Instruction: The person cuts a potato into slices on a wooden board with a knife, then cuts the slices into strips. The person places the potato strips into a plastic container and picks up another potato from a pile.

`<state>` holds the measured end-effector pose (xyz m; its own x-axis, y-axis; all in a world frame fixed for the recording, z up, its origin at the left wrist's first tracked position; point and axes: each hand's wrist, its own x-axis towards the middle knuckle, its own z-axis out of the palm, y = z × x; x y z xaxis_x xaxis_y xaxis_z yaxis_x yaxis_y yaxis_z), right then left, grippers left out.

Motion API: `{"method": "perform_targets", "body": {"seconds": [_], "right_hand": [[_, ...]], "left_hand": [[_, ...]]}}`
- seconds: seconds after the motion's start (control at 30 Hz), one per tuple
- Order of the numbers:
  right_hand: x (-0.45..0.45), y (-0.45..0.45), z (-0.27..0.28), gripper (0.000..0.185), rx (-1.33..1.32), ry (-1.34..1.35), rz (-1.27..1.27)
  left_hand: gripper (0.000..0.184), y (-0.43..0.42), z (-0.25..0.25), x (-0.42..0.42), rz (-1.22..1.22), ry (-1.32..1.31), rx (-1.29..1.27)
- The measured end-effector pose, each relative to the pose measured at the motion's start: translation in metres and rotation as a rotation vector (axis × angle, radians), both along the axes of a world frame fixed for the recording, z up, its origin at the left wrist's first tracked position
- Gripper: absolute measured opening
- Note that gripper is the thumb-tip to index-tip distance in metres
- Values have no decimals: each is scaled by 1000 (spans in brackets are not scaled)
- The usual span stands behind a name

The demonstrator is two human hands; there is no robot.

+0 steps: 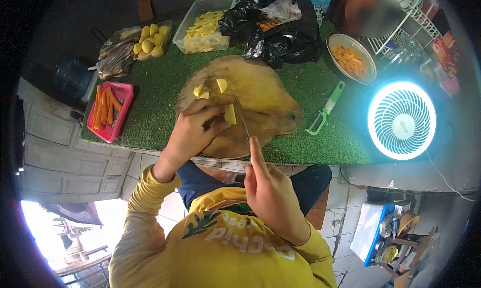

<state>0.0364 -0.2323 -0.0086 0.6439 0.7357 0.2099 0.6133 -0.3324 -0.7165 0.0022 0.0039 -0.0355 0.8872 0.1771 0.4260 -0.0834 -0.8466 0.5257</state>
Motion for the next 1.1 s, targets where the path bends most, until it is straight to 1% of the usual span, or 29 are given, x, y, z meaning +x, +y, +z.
{"method": "perform_targets", "body": {"seconds": [0.13,0.17,0.27,0.47,0.57,0.67,0.73,0.8,0.93,1.0,1.1], "right_hand": [[-1,7,-2,58,-65,-16,20],[-1,7,-2,58,-74,-14,23],[-1,9,-15,68,-47,-119,54],[-3,12,-14,70,-80,-82,61],[-4,15,-8,70,-148,-47,67],[1,22,-9,68,-146,-156,93],[5,25,-10,68,-155,-127,90],[6,24,-11,67,-176,-111,80],[5,21,-10,67,-95,-91,59],[4,19,-11,67,-57,-98,57],[0,19,-9,67,-111,-110,89]], "left_hand": [[38,-5,0,-2,69,-37,-95],[37,-5,0,-3,78,-23,-81],[35,-7,-1,-2,103,1,-64],[34,-9,-5,0,116,-29,-98],[31,-9,-7,0,102,-58,-80],[32,-7,-8,0,82,-59,-72],[35,-6,-9,1,94,-64,-53],[34,-7,-6,0,105,-43,-69],[30,-9,-3,-1,104,-32,-121],[30,-5,-5,0,97,-40,-96],[30,-4,-5,0,96,-47,-82]]}}
